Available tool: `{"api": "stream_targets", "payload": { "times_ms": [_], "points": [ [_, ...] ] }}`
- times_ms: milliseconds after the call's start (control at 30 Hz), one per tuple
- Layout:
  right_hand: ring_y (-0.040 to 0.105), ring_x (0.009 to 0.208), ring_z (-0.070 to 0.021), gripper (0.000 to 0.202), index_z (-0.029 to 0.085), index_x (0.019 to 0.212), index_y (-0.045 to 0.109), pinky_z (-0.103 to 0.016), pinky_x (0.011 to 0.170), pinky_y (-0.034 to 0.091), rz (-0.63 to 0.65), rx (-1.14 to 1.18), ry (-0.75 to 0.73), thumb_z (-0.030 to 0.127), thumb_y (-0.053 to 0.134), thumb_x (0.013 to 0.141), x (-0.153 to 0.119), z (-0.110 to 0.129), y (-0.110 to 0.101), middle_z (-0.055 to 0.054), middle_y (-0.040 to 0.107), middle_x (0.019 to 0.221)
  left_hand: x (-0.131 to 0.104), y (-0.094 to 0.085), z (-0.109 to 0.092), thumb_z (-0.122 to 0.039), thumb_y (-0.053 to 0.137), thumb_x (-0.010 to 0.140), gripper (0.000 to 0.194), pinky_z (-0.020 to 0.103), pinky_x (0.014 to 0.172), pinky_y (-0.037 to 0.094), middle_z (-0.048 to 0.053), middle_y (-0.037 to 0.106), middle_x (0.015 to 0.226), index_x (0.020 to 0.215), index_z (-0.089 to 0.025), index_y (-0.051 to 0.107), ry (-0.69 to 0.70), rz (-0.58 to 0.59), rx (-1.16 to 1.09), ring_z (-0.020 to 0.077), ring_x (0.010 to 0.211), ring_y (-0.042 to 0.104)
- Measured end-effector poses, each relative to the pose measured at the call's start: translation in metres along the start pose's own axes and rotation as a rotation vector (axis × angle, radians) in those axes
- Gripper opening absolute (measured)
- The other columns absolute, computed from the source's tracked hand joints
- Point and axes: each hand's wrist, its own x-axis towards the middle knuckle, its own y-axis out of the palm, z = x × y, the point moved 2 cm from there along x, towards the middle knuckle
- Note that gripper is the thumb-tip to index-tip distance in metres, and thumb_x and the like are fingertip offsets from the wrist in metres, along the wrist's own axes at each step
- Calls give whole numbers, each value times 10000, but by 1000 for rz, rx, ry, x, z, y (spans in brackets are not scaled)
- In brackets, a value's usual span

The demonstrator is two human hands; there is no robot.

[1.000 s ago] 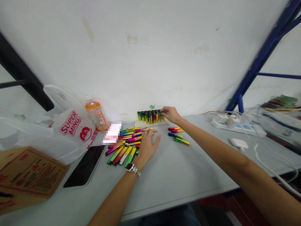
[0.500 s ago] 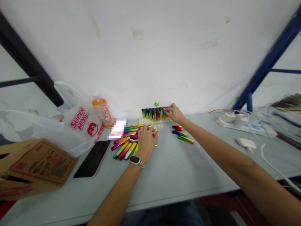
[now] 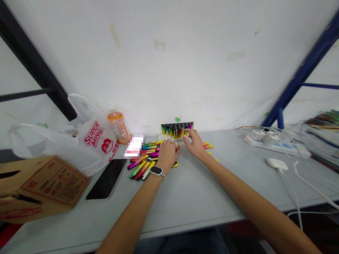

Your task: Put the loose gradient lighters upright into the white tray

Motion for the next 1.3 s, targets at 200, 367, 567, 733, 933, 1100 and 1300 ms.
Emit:
{"api": "stream_targets", "payload": {
  "times_ms": [200, 367, 567, 733, 933, 1100, 1300],
  "points": [
    [479, 674, -157, 276, 192, 1089, 594, -277, 648, 407, -116, 354, 185, 388, 510, 914, -13, 20, 5, 20, 490, 728, -7, 1, 5, -253, 444, 971, 110, 352, 810, 472, 80, 631, 951, 958, -176, 521, 75, -148, -608, 206, 887, 610],
    [465, 632, -148, 318, 203, 1004, 601, -263, 584, 381, -143, 525, 290, 491, 498, 916, -29, 30, 7, 24, 499, 691, -19, -1, 2, -394, 430, 988, 212, 245, 615, 429, -23, 593, 737, 1032, -195, 490, 55, -88, -1030, 125, 621, 555],
    [465, 606, -135, 367, 203, 907, 581, -253, 558, 369, -13, 610, 289, 559, 495, 920, -44, 39, 10, 28, 513, 667, -23, -9, 4, -419, 517, 944, 279, 271, 703, 423, 16, 631, 778, 828, -175, 587, 111, -118, -867, 160, 754, 577],
    [499, 603, -136, 341, 207, 832, 531, -259, 592, 398, 59, 585, 258, 540, 531, 909, -45, 41, 10, 34, 531, 655, -26, -4, 5, -452, 518, 939, 281, 233, 580, 412, -25, 617, 690, 1051, -194, 508, 31, -34, -1040, 131, 611, 575],
    [440, 588, -135, 433, 211, 680, 461, -258, 566, 347, 143, 492, 296, 532, 393, 963, -49, 37, 13, 28, 473, 614, -20, -1, 3, -547, 661, 810, 402, 231, 528, 428, -26, 585, 592, 886, -159, 591, -141, -231, -1294, 116, 521, 535],
    [473, 606, -147, 494, 190, 707, 555, -262, 586, 344, 265, 381, 266, 546, 341, 975, -53, 40, 16, 6, 538, 623, -23, -5, 1, -511, 392, 976, 438, 316, 784, 490, 55, 624, 793, 775, -174, 586, -145, -434, -1002, 174, 796, 592],
    [475, 586, -139, 495, 178, 655, 564, -258, 579, 323, 301, 295, 231, 521, 384, 963, -51, 40, 16, 10, 532, 587, -24, 2, -4, -518, 292, 1006, 393, 265, 649, 459, -16, 483, 685, 825, -212, 460, -155, -378, -1043, 131, 634, 498]
  ]
}}
